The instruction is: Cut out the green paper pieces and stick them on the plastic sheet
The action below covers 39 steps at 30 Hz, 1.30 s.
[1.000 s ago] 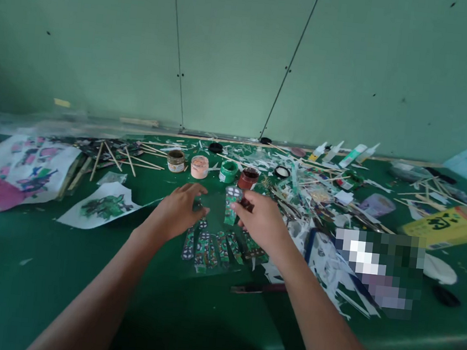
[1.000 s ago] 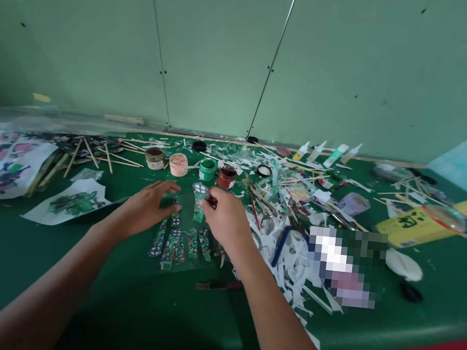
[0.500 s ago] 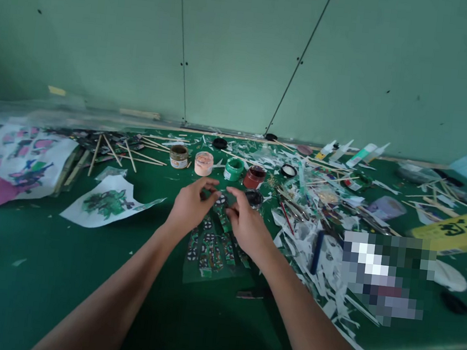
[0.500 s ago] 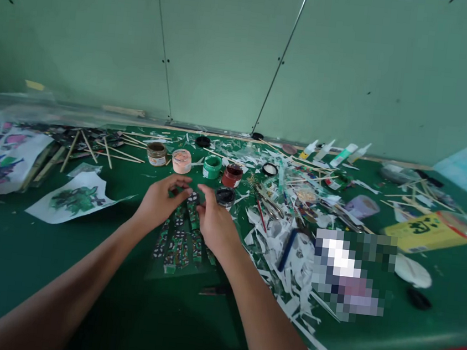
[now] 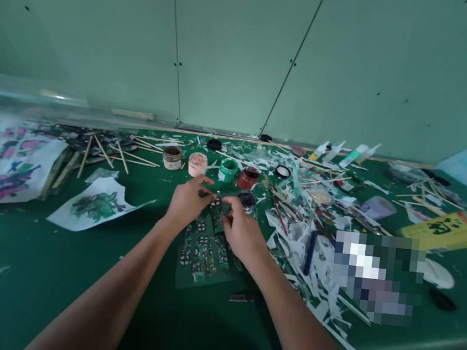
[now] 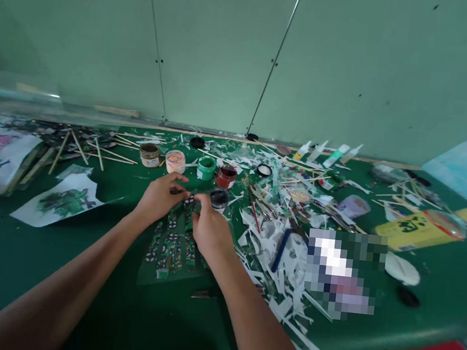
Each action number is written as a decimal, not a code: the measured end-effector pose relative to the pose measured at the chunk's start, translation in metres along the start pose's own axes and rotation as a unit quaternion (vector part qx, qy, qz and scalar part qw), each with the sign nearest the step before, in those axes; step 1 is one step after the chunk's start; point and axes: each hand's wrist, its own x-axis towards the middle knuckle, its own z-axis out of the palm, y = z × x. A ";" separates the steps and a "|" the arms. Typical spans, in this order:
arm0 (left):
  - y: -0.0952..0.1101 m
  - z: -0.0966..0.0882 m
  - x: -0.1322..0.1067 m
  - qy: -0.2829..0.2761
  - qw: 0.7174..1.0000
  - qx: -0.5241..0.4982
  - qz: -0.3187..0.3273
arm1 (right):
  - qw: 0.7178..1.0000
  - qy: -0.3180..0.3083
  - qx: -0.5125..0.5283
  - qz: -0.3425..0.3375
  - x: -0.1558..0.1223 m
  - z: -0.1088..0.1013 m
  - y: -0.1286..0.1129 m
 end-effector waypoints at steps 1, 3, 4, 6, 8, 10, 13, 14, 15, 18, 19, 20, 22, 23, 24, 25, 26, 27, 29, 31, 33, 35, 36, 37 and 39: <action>0.000 0.000 0.000 0.001 1.000 0.008 -0.004 | 1.000 -0.007 -0.010 0.006 0.000 0.000 -0.001; 0.001 0.000 -0.001 0.005 1.000 0.022 -0.011 | 0.999 -0.016 -0.029 0.015 0.001 0.000 -0.003; 0.001 -0.001 -0.001 0.007 1.000 0.027 -0.013 | 0.999 -0.020 -0.037 0.018 0.001 0.000 -0.003; 0.002 -0.001 -0.001 0.009 0.999 0.032 -0.016 | 0.998 -0.025 -0.050 0.020 0.002 0.000 -0.005; 0.002 -0.002 0.000 0.015 0.999 0.033 -0.020 | 0.998 -0.025 -0.056 0.022 0.002 0.001 -0.005; -0.001 -0.003 0.002 0.028 0.999 0.030 -0.024 | 0.998 -0.022 -0.058 0.021 0.001 0.001 -0.006; -0.008 -0.006 0.005 0.043 0.999 0.018 -0.025 | 0.998 -0.012 -0.061 0.015 0.001 0.002 -0.005; -0.011 -0.006 0.007 0.043 0.999 0.012 -0.021 | 0.998 -0.010 -0.062 0.012 0.000 0.002 -0.005; -0.013 -0.006 0.007 0.043 0.999 0.004 -0.015 | 0.998 -0.009 -0.062 0.010 0.000 0.003 -0.004; -0.016 -0.006 0.008 0.048 0.999 -0.019 0.017 | 0.999 -0.006 -0.049 0.002 0.000 0.003 -0.004; -0.015 -0.007 0.007 0.052 0.998 -0.026 0.032 | 0.999 0.001 -0.044 0.001 0.000 0.004 -0.004; -0.013 -0.007 0.006 0.055 0.997 -0.033 0.048 | 0.999 0.009 -0.042 0.000 0.000 0.004 -0.004; -0.008 -0.009 0.003 0.058 0.994 -0.050 0.080 | 0.999 0.023 -0.040 0.004 0.000 0.004 -0.004; -0.006 -0.010 0.001 0.055 0.992 -0.060 0.094 | 0.999 0.026 -0.040 0.008 -0.001 0.004 -0.005; -0.004 -0.010 -0.001 0.051 0.991 -0.070 0.105 | 0.999 0.029 -0.040 0.014 -0.001 0.004 -0.005; -0.003 -0.010 -0.003 0.044 0.989 -0.081 0.113 | 0.999 0.029 -0.042 0.019 -0.001 0.004 -0.006; -0.003 -0.010 -0.004 0.038 0.988 -0.092 0.117 | 0.998 0.028 -0.046 0.025 -0.001 0.004 -0.007; -0.003 -0.010 -0.005 0.033 0.987 -0.102 0.119 | 0.998 0.027 -0.052 0.029 -0.002 0.003 -0.007; -0.004 -0.009 -0.005 0.031 0.985 -0.125 0.118 | 0.998 0.030 -0.054 0.032 -0.003 0.003 -0.008; -0.004 -0.009 -0.003 0.037 0.981 -0.150 0.117 | 0.998 0.043 -0.045 0.032 -0.005 0.003 -0.009; -0.003 -0.010 -0.001 0.045 0.977 -0.176 0.116 | 0.998 0.051 -0.040 0.026 -0.006 0.004 -0.009; -0.001 -0.013 0.000 0.057 0.972 -0.199 0.114 | 0.997 0.044 -0.052 0.018 -0.007 0.005 -0.009; 0.000 -0.014 0.001 0.063 0.969 -0.209 0.112 | 0.997 0.043 -0.062 0.014 -0.007 0.005 -0.009; 0.001 -0.015 0.001 0.066 0.967 -0.218 0.112 | 0.996 0.045 -0.071 0.011 -0.007 0.005 -0.009; 0.002 -0.017 0.000 0.069 0.965 -0.229 0.109 | 0.995 0.064 -0.078 0.002 -0.008 0.003 -0.009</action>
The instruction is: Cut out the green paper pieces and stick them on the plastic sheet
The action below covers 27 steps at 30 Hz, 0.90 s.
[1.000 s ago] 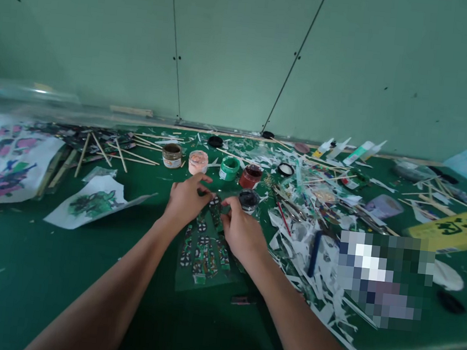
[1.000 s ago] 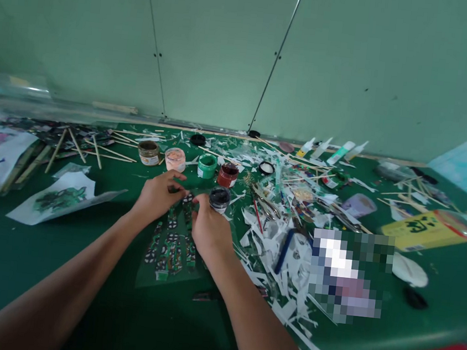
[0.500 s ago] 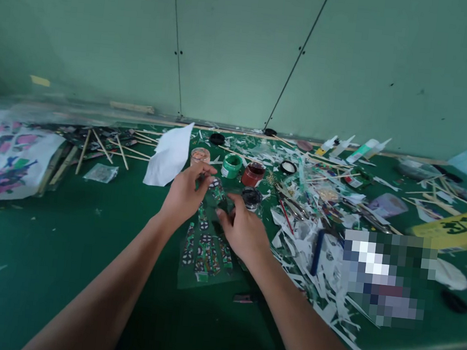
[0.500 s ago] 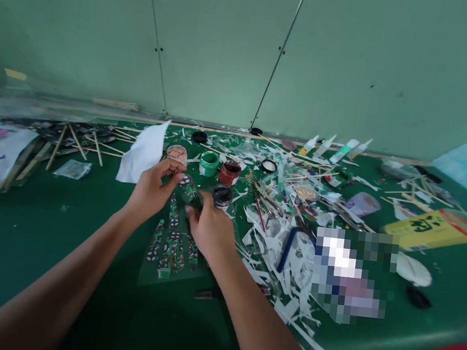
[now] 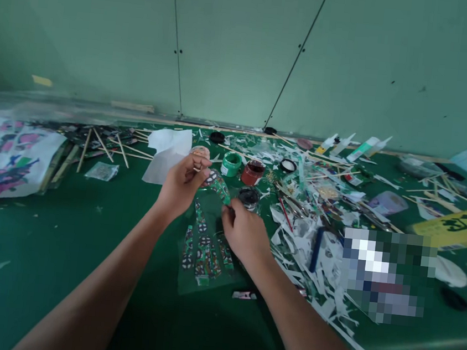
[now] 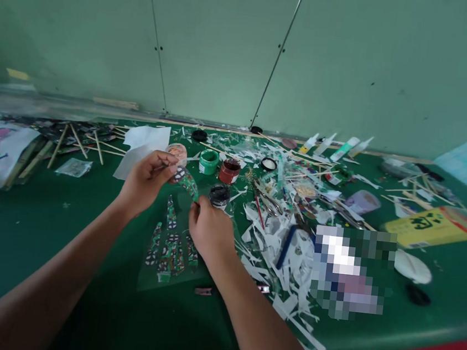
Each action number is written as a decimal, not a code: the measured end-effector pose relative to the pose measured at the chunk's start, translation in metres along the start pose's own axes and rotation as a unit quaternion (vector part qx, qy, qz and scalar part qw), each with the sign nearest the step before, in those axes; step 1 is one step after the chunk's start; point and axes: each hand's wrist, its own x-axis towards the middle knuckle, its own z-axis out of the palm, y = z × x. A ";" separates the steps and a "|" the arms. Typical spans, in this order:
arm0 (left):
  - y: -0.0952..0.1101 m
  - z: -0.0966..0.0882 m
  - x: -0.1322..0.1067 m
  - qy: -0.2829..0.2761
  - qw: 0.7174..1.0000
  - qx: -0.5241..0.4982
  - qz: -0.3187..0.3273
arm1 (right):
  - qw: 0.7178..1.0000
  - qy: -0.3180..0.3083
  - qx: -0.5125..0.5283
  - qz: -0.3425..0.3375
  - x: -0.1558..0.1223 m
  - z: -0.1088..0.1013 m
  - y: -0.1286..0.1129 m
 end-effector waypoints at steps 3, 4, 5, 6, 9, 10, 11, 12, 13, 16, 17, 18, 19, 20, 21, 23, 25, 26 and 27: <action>0.001 -0.002 -0.001 0.002 1.000 -0.006 -0.006 | 0.999 0.024 0.016 -0.014 -0.002 -0.006 0.001; 0.000 -0.002 -0.001 0.002 1.000 -0.007 -0.010 | 0.999 0.025 0.024 -0.015 -0.003 -0.009 0.001; -0.001 -0.003 -0.001 -0.001 1.000 -0.008 -0.013 | 0.999 0.024 0.030 -0.015 -0.003 -0.011 0.001; -0.002 -0.003 -0.001 -0.006 1.000 -0.010 -0.017 | 0.999 0.023 0.034 -0.014 -0.003 -0.013 0.001; -0.004 -0.004 0.000 -0.026 0.999 -0.018 -0.029 | 0.999 0.028 0.034 -0.007 -0.003 -0.016 0.000; -0.005 -0.004 0.000 -0.031 0.999 -0.020 -0.032 | 0.999 0.028 0.030 -0.003 -0.003 -0.017 0.000; -0.005 -0.004 0.000 -0.036 0.999 -0.021 -0.035 | 0.999 0.028 0.026 0.005 -0.003 -0.017 0.000; -0.005 -0.004 0.000 -0.038 0.998 -0.022 -0.037 | 0.999 0.026 0.022 0.015 -0.003 -0.018 0.001; -0.006 -0.004 -0.001 -0.039 0.998 -0.022 -0.038 | 0.999 0.022 0.017 0.025 -0.003 -0.019 0.001; -0.005 -0.005 -0.001 -0.039 0.998 -0.019 -0.040 | 0.999 0.007 0.004 0.041 -0.003 -0.023 0.002; -0.005 -0.006 -0.001 -0.039 0.998 -0.018 -0.039 | 0.999 0.002 0.000 0.039 -0.003 -0.024 0.002; -0.004 -0.007 -0.002 -0.040 0.998 -0.017 -0.039 | 0.999 -0.003 -0.004 0.036 -0.003 -0.024 0.002; -0.003 -0.007 -0.002 -0.041 0.998 -0.016 -0.038 | 0.999 -0.008 -0.007 0.031 -0.003 -0.025 0.002; -0.002 -0.008 -0.002 -0.041 0.998 -0.015 -0.038 | 1.000 -0.013 -0.009 0.027 -0.003 -0.025 0.002; -0.001 -0.009 -0.002 -0.041 0.998 -0.013 -0.037 | 1.000 -0.019 -0.010 0.023 -0.003 -0.024 0.002; 0.001 -0.010 -0.003 -0.039 0.999 -0.004 -0.036 | 1.000 -0.024 -0.008 0.014 -0.003 -0.023 0.001; 0.001 -0.010 -0.003 -0.032 0.999 0.014 -0.037 | 1.000 -0.028 0.004 0.004 -0.003 -0.021 0.001; 0.000 -0.009 -0.003 -0.029 0.998 0.028 -0.038 | 0.999 -0.033 0.013 0.001 -0.003 -0.020 0.001; -0.002 -0.008 -0.003 -0.025 0.998 0.044 -0.041 | 0.999 -0.040 0.023 0.002 -0.003 -0.019 0.001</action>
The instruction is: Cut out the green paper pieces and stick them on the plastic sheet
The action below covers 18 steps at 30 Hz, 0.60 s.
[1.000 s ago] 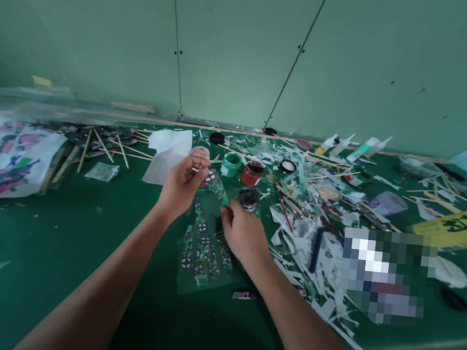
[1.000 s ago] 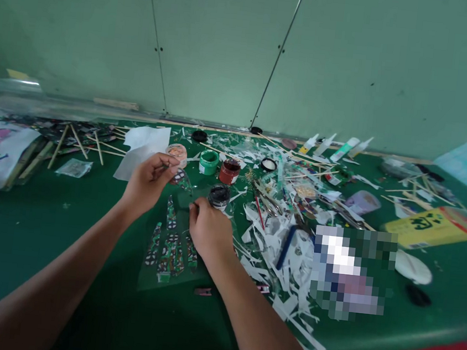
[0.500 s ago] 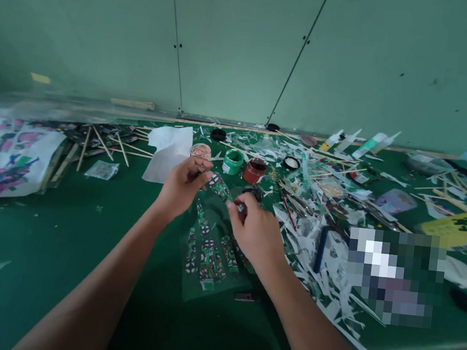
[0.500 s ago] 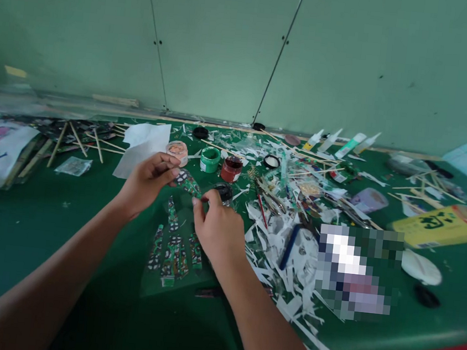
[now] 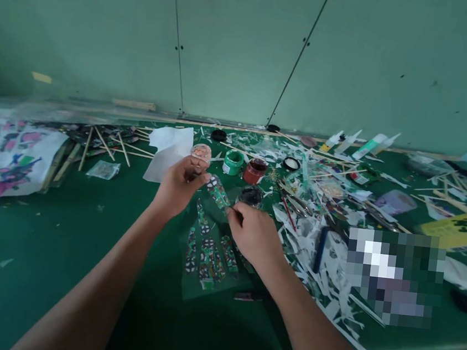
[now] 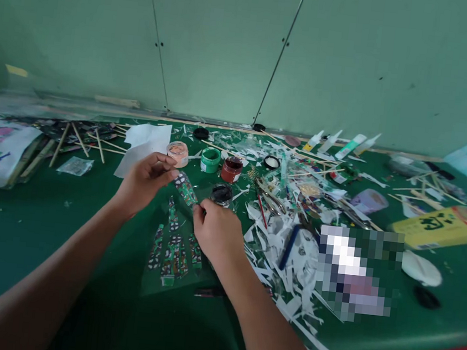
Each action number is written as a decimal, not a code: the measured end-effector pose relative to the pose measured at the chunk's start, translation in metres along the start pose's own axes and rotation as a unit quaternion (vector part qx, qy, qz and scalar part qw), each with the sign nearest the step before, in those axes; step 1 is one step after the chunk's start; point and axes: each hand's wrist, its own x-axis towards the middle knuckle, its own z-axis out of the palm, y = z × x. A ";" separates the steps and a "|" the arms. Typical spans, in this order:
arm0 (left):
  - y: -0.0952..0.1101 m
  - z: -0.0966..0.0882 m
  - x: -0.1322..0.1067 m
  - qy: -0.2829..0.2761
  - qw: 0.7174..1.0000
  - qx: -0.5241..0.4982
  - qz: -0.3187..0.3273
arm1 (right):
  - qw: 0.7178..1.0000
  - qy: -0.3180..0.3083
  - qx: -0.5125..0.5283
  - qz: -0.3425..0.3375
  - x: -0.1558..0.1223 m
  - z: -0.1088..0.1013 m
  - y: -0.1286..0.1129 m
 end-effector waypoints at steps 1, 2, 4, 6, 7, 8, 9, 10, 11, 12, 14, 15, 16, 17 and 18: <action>-0.002 0.001 0.000 0.003 1.000 0.018 -0.004 | 1.000 -0.007 0.007 0.005 0.000 0.001 0.000; -0.003 0.003 -0.001 0.005 0.999 0.036 -0.007 | 1.000 -0.015 0.012 0.012 0.000 0.001 -0.001; -0.008 0.007 -0.001 0.002 0.997 0.074 -0.014 | 0.999 -0.031 0.020 0.031 -0.001 0.002 -0.002; -0.012 0.011 -0.003 -0.006 0.994 0.109 -0.018 | 0.997 -0.059 0.033 0.049 -0.001 0.002 -0.003; -0.014 0.012 -0.003 -0.011 0.992 0.125 -0.019 | 0.995 -0.074 0.039 0.054 -0.001 0.002 -0.004; -0.015 0.013 -0.004 -0.016 0.990 0.141 -0.019 | 0.994 -0.084 0.040 0.056 -0.002 0.003 -0.004; -0.016 0.015 -0.005 -0.020 0.987 0.155 -0.020 | 0.994 -0.087 0.034 0.057 -0.002 0.003 -0.005; -0.017 0.016 -0.005 -0.023 0.985 0.169 -0.019 | 0.995 -0.084 0.021 0.056 -0.001 0.004 -0.005; -0.018 0.016 -0.006 -0.026 0.983 0.181 -0.018 | 0.995 -0.079 0.006 0.055 -0.001 0.005 -0.005; -0.018 0.017 -0.007 -0.028 0.981 0.193 -0.017 | 0.996 -0.074 -0.009 0.055 -0.001 0.007 -0.005; -0.017 0.018 -0.008 -0.033 0.976 0.213 -0.012 | 0.995 -0.074 -0.026 0.058 0.000 0.010 -0.004; -0.017 0.019 -0.008 -0.036 0.974 0.222 -0.009 | 0.995 -0.077 -0.029 0.058 0.000 0.011 -0.004; -0.017 0.019 -0.008 -0.039 0.972 0.231 -0.007 | 0.995 -0.080 -0.030 0.059 0.000 0.012 -0.003; -0.016 0.019 -0.009 -0.040 0.970 0.240 -0.005 | 0.994 -0.084 -0.030 0.058 0.001 0.013 -0.003; -0.016 0.019 -0.009 -0.041 0.968 0.249 -0.004 | 0.994 -0.087 -0.032 0.058 0.001 0.013 -0.004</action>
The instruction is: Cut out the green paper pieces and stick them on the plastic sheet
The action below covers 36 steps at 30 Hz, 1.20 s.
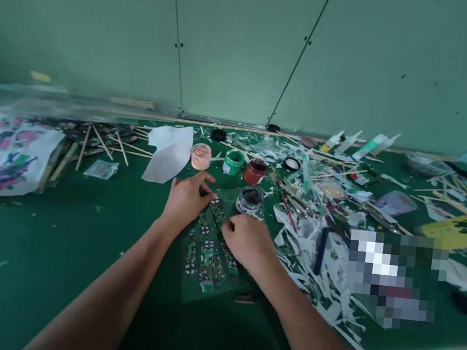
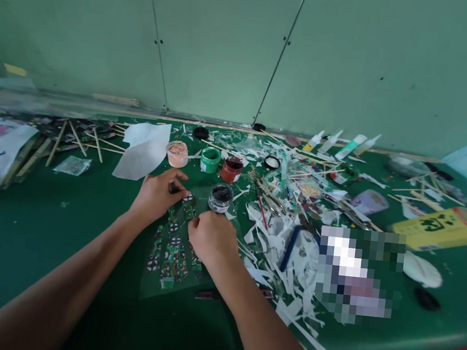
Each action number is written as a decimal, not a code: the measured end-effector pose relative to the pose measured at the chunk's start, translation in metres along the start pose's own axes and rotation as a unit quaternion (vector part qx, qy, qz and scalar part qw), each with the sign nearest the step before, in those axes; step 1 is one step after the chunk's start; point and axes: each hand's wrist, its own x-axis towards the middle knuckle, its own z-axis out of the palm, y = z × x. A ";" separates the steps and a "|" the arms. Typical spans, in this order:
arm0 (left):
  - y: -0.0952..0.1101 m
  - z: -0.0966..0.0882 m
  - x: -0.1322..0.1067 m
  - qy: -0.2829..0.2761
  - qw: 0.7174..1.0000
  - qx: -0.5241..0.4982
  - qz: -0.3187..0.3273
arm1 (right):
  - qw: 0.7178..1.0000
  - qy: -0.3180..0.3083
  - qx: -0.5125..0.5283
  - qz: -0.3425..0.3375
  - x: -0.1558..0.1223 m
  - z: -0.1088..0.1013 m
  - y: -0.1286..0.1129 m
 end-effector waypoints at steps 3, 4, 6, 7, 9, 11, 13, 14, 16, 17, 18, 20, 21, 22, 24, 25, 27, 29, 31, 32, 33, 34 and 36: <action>-0.001 0.000 0.000 0.003 1.000 0.023 0.000 | 1.000 -0.014 -0.003 0.003 0.000 -0.002 -0.001; -0.001 0.000 0.000 0.003 1.000 0.030 0.002 | 1.000 -0.021 0.000 0.003 0.000 -0.004 -0.002; -0.001 0.000 -0.001 -0.001 0.999 0.046 0.012 | 0.999 -0.042 0.012 0.002 -0.002 -0.008 -0.002; -0.001 0.001 -0.001 -0.005 0.998 0.056 0.021 | 0.999 -0.050 0.019 0.001 -0.003 -0.009 -0.001; 0.000 0.000 -0.001 -0.013 0.996 0.082 0.042 | 0.999 -0.043 0.022 -0.007 -0.006 -0.012 -0.001; 0.004 -0.001 -0.003 -0.016 0.992 0.111 0.061 | 1.000 -0.005 0.012 -0.026 -0.007 -0.014 -0.001; 0.009 -0.004 -0.007 -0.020 0.987 0.138 0.081 | 0.998 0.031 0.003 -0.049 -0.008 -0.014 -0.002; 0.012 -0.006 -0.010 -0.028 0.984 0.148 0.094 | 0.998 0.041 0.001 -0.055 -0.008 -0.014 -0.002; 0.017 -0.007 -0.017 -0.058 0.977 0.164 0.120 | 0.998 0.035 -0.004 -0.052 -0.007 -0.014 -0.002; 0.020 -0.007 -0.021 -0.077 0.974 0.170 0.132 | 0.999 0.024 -0.010 -0.048 -0.007 -0.013 -0.001; 0.022 -0.005 -0.026 -0.094 0.970 0.176 0.140 | 0.999 0.011 -0.015 -0.044 -0.007 -0.013 -0.001; 0.024 -0.001 -0.036 -0.113 0.965 0.189 0.146 | 0.999 -0.012 -0.014 -0.042 -0.006 -0.012 0.002; 0.025 0.001 -0.042 -0.116 0.963 0.196 0.144 | 0.999 -0.019 -0.006 -0.043 -0.006 -0.012 0.004; 0.026 0.004 -0.047 -0.117 0.962 0.203 0.141 | 0.999 -0.024 0.005 -0.043 -0.005 -0.012 0.005; 0.028 0.008 -0.059 -0.116 0.960 0.215 0.136 | 0.998 -0.030 0.024 -0.039 -0.005 -0.012 0.007; 0.030 0.009 -0.066 -0.116 0.958 0.222 0.136 | 0.998 -0.035 0.031 -0.037 -0.005 -0.013 0.007; 0.033 0.009 -0.080 -0.121 0.953 0.237 0.143 | 0.998 -0.044 0.041 -0.033 -0.006 -0.014 0.008; 0.037 0.004 -0.093 -0.131 0.949 0.242 0.151 | 0.997 -0.046 0.050 -0.034 -0.006 -0.014 0.008; 0.040 -0.007 -0.100 -0.142 0.952 0.223 0.155 | 0.997 -0.041 0.047 -0.050 -0.007 -0.013 0.008; 0.040 -0.016 -0.100 -0.138 0.957 0.204 0.151 | 0.997 -0.037 0.040 -0.063 -0.007 -0.012 0.009; 0.039 -0.025 -0.095 -0.123 0.965 0.181 0.145 | 0.996 -0.036 0.031 -0.072 -0.007 -0.011 0.009; 0.037 -0.035 -0.087 -0.074 0.978 0.159 0.117 | 0.996 -0.036 0.022 -0.077 -0.007 -0.009 0.008; 0.029 -0.055 -0.062 0.095 0.988 0.118 0.018 | 0.996 -0.038 0.010 -0.080 -0.007 -0.007 0.007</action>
